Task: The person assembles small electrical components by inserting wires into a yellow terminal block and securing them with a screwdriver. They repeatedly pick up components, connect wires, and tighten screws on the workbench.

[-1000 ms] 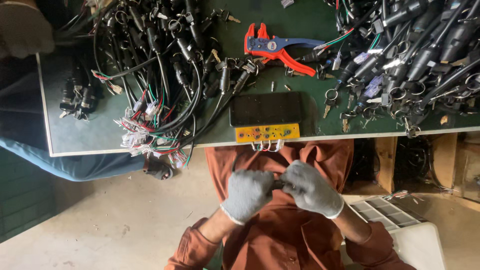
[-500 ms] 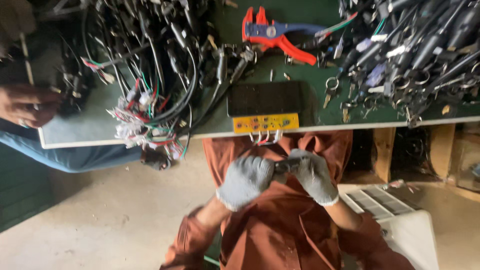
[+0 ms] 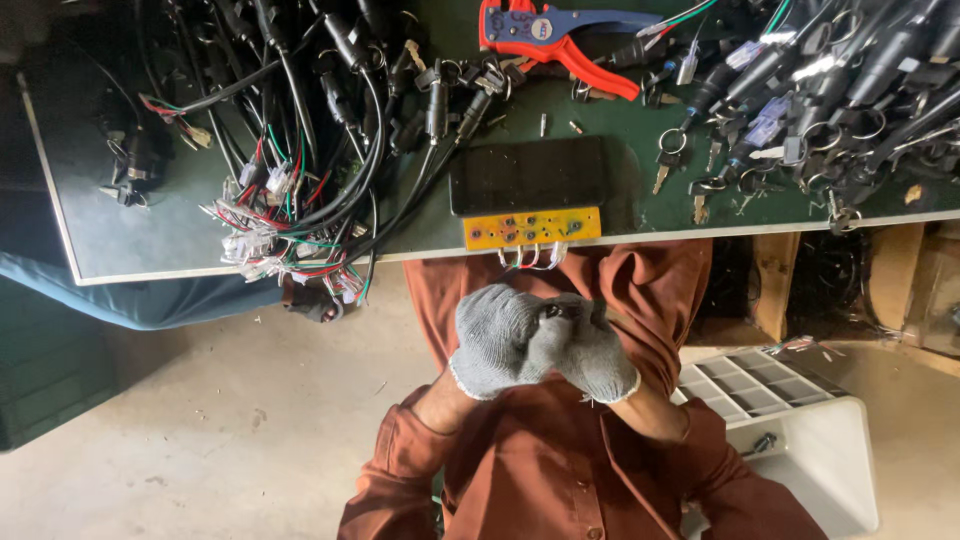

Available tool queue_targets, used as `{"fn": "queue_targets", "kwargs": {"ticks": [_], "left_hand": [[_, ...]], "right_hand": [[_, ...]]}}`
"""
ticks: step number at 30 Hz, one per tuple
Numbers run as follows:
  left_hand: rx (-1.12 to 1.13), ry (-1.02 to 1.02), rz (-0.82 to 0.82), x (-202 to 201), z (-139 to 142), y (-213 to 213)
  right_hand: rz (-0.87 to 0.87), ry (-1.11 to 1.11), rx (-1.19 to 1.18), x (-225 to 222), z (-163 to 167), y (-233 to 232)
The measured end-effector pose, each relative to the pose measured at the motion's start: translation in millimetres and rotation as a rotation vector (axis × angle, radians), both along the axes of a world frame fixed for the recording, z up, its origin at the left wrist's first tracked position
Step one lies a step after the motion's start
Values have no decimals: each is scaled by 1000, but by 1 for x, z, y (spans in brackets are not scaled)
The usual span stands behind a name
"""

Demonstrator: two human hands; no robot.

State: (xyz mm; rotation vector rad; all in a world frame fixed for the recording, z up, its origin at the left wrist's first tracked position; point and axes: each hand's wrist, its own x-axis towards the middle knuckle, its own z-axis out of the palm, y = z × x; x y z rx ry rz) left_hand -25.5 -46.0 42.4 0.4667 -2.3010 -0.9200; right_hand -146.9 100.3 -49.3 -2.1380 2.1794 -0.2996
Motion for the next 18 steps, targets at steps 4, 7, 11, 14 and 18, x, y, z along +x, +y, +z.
{"fn": "queue_targets", "kwargs": {"ticks": [4,7,11,14,18], "left_hand": [[-81,-11,-54,-3,3,0],[50,-24,-84,-1,1,0],[72,17,-1,1,-2,6],[70,62,34,0,-4,10],[71,44,58,-3,-3,11]], "right_hand": [[-149,-599,-52,-9,20,-4],[-58,-446,-153,-15,35,-6],[-93,-720,-108,-13,32,-6],[-286,-1511,10,-7,19,1],[-417,-2034,116,-6,5,14]]}}
